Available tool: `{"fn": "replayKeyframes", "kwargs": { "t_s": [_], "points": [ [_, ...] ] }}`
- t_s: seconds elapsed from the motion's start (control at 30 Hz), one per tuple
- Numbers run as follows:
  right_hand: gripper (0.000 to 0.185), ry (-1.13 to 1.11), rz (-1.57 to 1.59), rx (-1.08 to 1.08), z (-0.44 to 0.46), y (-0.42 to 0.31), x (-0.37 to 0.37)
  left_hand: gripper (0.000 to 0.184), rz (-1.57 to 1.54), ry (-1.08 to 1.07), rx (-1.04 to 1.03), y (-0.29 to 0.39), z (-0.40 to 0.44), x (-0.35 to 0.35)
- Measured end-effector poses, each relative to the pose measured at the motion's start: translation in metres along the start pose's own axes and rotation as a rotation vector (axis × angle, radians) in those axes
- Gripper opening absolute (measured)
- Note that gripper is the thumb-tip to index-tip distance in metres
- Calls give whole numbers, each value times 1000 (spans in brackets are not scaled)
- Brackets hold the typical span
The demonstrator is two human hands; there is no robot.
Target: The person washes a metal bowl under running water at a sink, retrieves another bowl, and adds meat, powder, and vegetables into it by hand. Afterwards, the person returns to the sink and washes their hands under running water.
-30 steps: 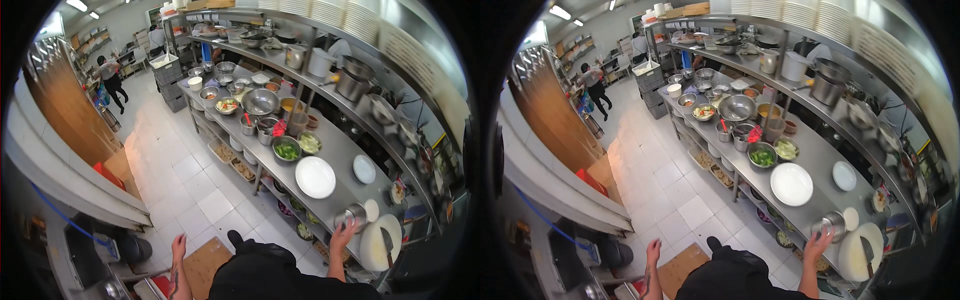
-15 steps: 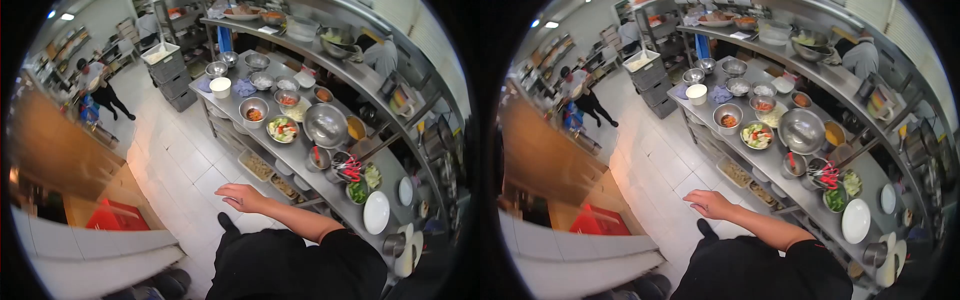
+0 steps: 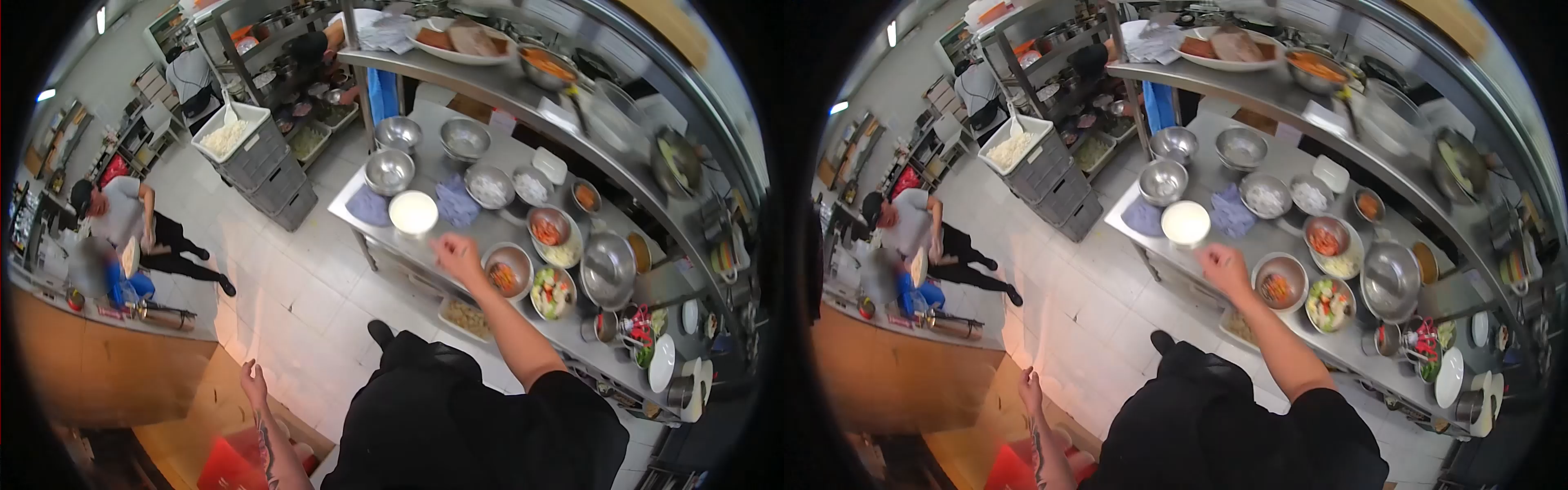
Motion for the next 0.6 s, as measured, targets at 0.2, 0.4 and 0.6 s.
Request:
{"fn": "replayKeyframes", "kwargs": {
  "t_s": [0.2, 0.4, 0.6],
  "points": [
    [29, 418, -495, 349, 215, 36, -64, 24, -156, -227, -105, 88, 129, -106],
    [31, 403, -545, 20, 269, 83, -72, 25, -248, -464, -183, 141, 272, -150],
    [21, 607, -760, 138, 254, 13, -85, 28, -68, -688, -311, 110, 478, -242]
  ]
}}
Point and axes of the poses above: each hand's wrist, its own z-axis towards the middle knuckle, its own x-axis out of the back of the hand, y = z × x, the point moved 4 cm from there along z, towards the middle knuckle, and after that the axes turned 12 degrees about z, right-handed, at the moved point
